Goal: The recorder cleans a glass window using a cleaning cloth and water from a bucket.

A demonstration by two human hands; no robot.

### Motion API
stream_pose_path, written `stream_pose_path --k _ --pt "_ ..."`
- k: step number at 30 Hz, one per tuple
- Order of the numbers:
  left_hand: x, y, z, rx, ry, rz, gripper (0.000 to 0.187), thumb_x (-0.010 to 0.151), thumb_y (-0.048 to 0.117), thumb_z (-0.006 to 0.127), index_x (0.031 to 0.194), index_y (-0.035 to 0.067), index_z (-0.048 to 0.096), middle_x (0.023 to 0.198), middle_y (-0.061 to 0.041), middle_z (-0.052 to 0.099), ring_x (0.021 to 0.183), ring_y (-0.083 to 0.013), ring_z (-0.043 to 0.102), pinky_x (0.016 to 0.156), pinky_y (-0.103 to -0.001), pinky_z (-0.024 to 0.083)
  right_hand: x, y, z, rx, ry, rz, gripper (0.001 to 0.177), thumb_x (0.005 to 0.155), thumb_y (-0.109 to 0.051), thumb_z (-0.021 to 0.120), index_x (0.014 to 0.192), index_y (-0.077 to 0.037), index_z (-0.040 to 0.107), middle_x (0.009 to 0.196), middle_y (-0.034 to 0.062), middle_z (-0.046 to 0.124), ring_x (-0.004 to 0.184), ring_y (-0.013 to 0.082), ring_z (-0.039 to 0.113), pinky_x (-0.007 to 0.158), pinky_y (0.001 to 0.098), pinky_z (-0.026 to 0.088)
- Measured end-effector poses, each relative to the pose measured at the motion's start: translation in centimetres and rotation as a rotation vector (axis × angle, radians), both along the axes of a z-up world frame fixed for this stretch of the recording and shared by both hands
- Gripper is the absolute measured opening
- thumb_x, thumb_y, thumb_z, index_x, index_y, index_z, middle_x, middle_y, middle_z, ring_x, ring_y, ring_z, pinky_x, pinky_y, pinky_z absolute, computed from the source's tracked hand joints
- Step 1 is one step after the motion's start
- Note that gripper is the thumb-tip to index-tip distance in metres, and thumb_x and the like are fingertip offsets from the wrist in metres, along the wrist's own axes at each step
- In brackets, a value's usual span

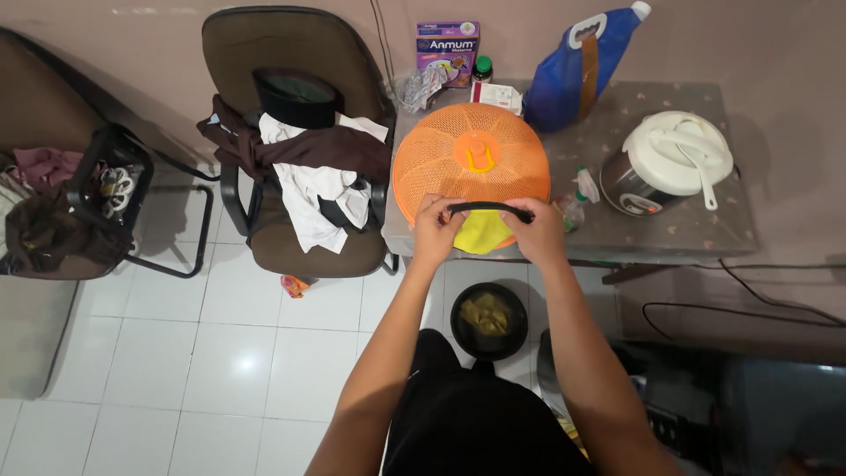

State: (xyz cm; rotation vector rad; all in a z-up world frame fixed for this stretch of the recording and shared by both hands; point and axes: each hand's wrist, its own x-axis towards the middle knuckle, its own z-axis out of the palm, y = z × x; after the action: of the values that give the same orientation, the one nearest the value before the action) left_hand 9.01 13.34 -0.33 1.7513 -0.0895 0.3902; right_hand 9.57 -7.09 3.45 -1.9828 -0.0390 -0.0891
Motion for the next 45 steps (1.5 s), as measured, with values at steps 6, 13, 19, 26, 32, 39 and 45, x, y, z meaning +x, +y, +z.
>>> stream_pose_path --k 6,13,19,26,32,39,45 --pt "5.4 0.5 0.0 -0.062 0.179 -0.049 0.020 0.085 0.011 0.079 0.102 0.001 0.073 0.066 0.000 0.046 0.061 -0.0087 0.043 0.055 -0.028 0.039 5.2 0.6 0.3 -0.021 -0.082 -0.002 0.023 0.087 -0.012 0.079 0.107 0.000 0.075 0.096 0.0081 0.077 0.085 0.0138 0.073 0.076 0.0290 0.057" --pt "12.4 1.7 -1.0 -0.006 0.163 -0.196 0.021 0.087 0.012 0.079 0.083 0.000 0.064 0.061 0.001 0.040 0.057 -0.0088 0.038 0.051 -0.031 0.034 9.8 1.8 -0.3 -0.079 -0.094 -0.163 0.023 0.086 -0.012 0.081 0.104 0.002 0.075 0.095 0.0107 0.076 0.085 0.0166 0.073 0.077 0.0307 0.056" --pt "14.0 0.1 -0.8 0.079 0.170 -0.351 0.028 0.086 0.017 0.080 0.080 0.000 0.059 0.061 -0.002 0.047 0.057 -0.0105 0.044 0.054 -0.031 0.039 8.6 1.2 -1.6 -0.004 0.039 -0.363 0.022 0.088 -0.012 0.080 0.104 0.001 0.074 0.089 0.0071 0.076 0.079 0.0125 0.071 0.074 0.0285 0.056" --pt "9.2 -1.3 0.7 0.036 -0.020 -0.405 0.021 0.084 0.015 0.081 0.088 0.001 0.066 0.077 -0.010 0.058 0.071 -0.0219 0.057 0.065 -0.034 0.047 2.9 2.0 -1.2 0.179 0.040 -0.508 0.017 0.090 -0.011 0.076 0.101 0.001 0.069 0.082 0.0038 0.070 0.069 0.0087 0.065 0.056 0.0271 0.054" --pt "-0.1 -2.2 -1.6 -0.005 -0.045 -0.421 0.020 0.086 0.012 0.081 0.096 0.000 0.068 0.092 -0.011 0.066 0.084 -0.0221 0.068 0.075 -0.032 0.054 -4.8 2.7 -2.1 0.318 0.084 -0.538 0.016 0.092 -0.008 0.072 0.103 -0.001 0.063 0.080 0.0020 0.066 0.064 0.0097 0.065 0.044 0.0291 0.053" --pt "-13.1 -2.7 -3.7 -0.196 0.253 -0.530 0.019 0.090 0.007 0.076 0.104 -0.002 0.066 0.101 -0.009 0.067 0.091 -0.0194 0.071 0.078 -0.031 0.055 -16.1 3.4 -4.9 0.243 0.094 -0.537 0.028 0.091 -0.006 0.070 0.119 -0.004 0.066 0.076 0.0002 0.059 0.063 0.0073 0.058 0.048 0.0278 0.054" --pt "-19.0 -1.1 -3.9 -0.137 0.232 -0.609 0.024 0.091 0.008 0.075 0.113 0.000 0.070 0.109 -0.009 0.069 0.097 -0.0200 0.071 0.086 -0.031 0.058 -23.4 3.4 -7.5 0.285 0.069 -0.544 0.018 0.094 -0.006 0.071 0.112 -0.004 0.072 0.077 -0.0032 0.059 0.066 0.0042 0.057 0.053 0.0239 0.050"
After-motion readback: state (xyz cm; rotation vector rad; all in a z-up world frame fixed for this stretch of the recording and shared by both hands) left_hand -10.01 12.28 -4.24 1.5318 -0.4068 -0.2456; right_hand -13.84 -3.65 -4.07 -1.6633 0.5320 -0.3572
